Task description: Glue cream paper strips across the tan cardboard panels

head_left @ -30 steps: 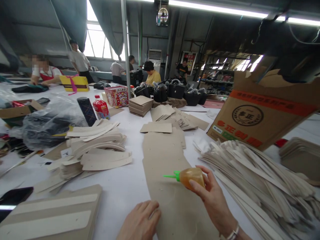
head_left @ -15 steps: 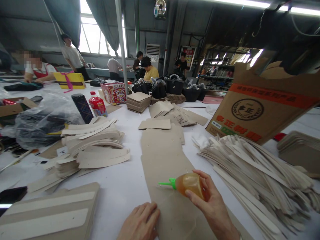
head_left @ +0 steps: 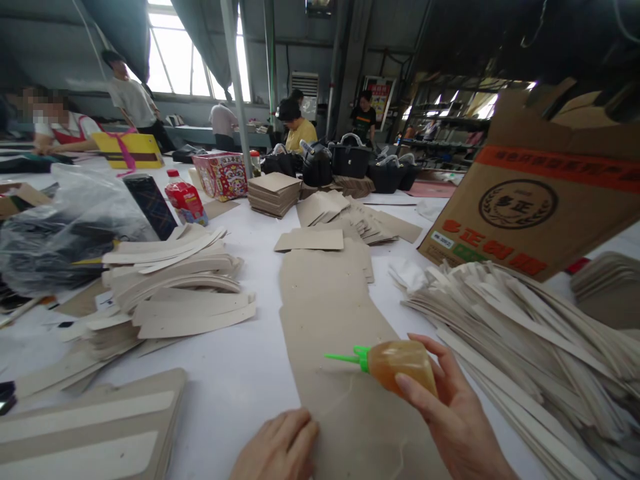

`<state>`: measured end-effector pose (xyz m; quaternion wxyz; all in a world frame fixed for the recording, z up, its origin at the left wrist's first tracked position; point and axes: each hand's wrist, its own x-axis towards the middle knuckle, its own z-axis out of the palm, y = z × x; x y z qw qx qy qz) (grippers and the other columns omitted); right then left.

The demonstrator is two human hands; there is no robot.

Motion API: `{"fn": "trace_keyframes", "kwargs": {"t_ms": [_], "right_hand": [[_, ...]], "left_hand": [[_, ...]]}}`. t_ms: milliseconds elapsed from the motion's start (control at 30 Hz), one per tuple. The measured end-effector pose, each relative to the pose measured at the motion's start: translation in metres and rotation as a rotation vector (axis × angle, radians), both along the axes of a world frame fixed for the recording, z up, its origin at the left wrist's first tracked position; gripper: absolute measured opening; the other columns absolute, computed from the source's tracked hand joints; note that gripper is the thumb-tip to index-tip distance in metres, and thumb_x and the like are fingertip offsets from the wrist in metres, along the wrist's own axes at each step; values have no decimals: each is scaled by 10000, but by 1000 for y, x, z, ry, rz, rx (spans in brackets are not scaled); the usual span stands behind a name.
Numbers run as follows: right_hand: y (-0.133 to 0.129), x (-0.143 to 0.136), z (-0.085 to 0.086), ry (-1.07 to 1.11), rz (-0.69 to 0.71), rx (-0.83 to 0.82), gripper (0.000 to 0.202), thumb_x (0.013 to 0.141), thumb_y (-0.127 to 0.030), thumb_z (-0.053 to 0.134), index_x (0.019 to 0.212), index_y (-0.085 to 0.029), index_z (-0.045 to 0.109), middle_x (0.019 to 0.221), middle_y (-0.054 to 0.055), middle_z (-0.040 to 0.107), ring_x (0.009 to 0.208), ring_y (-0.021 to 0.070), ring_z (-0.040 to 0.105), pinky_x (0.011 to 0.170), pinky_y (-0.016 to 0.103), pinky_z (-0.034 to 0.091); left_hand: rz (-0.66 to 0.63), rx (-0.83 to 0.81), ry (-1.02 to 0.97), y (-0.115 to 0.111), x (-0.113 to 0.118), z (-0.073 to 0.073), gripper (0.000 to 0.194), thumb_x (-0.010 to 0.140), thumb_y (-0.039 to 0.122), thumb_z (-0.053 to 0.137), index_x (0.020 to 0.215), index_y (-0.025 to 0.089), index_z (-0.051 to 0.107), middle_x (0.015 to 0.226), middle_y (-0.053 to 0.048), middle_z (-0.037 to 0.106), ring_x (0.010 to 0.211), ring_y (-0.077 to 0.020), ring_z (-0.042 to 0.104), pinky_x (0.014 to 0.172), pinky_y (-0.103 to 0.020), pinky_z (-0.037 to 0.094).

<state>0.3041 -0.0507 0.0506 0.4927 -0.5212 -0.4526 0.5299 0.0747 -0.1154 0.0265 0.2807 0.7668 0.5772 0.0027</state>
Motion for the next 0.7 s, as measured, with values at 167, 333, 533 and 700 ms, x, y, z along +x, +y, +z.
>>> {"fn": "trace_keyframes", "kwargs": {"t_ms": [167,333,533,700], "right_hand": [[0,0,6,22,-35,-1,642,661,-394,733,1204,-273,414,986,53,680,872,249,645,799,385,500],[-2,1,13,67,-61,8,615,660,-405,730,1179,-270,429,959,56,681,866,260,648,813,438,492],[-3,5,16,123,-89,-5,613,653,-405,738,1170,-276,435,947,43,685,879,253,648,845,446,481],[-4,4,20,153,-80,-15,599,664,-399,733,1168,-277,433,975,44,681,908,253,641,880,460,459]], "left_hand": [[103,108,23,10,2,23,287,835,104,389,992,254,576,1033,-16,605,951,-176,565,832,-276,443],[259,201,-66,33,6,28,193,856,167,407,952,253,550,964,15,603,909,-127,566,782,-217,407],[344,211,25,63,18,14,116,825,239,461,915,231,535,903,14,627,833,-137,587,691,-238,388],[338,184,127,74,24,9,142,849,231,407,839,209,547,894,-18,649,834,-166,611,679,-264,396]]}}
